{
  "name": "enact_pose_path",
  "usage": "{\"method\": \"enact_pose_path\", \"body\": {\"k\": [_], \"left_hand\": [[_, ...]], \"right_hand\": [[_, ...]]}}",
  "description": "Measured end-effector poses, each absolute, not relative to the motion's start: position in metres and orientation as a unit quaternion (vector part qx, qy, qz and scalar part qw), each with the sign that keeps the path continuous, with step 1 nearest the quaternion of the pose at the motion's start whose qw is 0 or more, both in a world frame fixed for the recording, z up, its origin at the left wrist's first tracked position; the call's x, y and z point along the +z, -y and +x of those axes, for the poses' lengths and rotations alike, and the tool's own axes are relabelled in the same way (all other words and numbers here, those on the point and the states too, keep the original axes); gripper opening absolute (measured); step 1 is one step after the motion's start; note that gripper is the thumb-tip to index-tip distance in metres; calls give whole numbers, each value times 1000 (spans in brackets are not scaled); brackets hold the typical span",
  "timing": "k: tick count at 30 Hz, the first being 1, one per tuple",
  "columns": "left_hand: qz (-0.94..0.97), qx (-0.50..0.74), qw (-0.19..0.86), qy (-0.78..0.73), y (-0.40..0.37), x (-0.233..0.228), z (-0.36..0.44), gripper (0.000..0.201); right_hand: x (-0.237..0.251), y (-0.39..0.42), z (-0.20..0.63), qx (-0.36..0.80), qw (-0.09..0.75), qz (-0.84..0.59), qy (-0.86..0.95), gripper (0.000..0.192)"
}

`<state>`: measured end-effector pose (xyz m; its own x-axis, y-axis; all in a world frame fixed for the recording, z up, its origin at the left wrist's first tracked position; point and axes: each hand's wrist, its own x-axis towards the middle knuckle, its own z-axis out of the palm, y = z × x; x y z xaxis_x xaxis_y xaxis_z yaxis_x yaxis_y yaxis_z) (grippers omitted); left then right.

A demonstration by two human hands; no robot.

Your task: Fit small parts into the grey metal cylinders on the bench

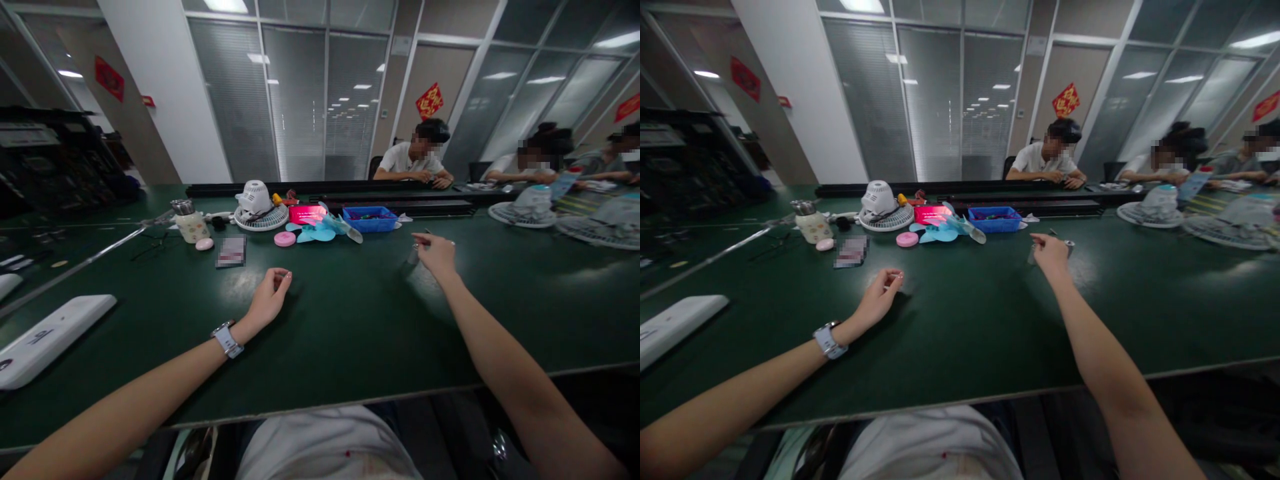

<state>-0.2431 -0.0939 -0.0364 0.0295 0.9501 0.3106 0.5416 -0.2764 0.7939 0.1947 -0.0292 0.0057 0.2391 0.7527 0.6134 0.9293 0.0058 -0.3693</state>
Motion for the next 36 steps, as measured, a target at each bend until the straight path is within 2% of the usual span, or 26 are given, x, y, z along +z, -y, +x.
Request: {"method": "enact_pose_path", "body": {"k": [14, 20, 25, 30, 33, 36], "left_hand": [[678, 426, 248, -545, 95, -35, -243, 41], [677, 424, 251, -547, 97, -33, -241, 40], [675, 418, 257, -551, 95, -36, -242, 40], [687, 411, 260, -540, 97, -34, -242, 41], [707, 411, 269, -509, 102, -27, -238, 41], [737, 407, 269, -468, 110, -19, -232, 43]], "right_hand": [[5, 29, 197, -59, 418, -693, 585, 35], [3, 29, 194, -75, 405, -707, 575, 32], [-11, 22, 202, -26, 383, -759, 525, 53], [-19, 16, 203, 14, 327, -804, 496, 45], [-14, 26, 161, 45, 381, -742, 550, 41], [-9, 56, 87, 167, 437, -581, 666, 39]]}}
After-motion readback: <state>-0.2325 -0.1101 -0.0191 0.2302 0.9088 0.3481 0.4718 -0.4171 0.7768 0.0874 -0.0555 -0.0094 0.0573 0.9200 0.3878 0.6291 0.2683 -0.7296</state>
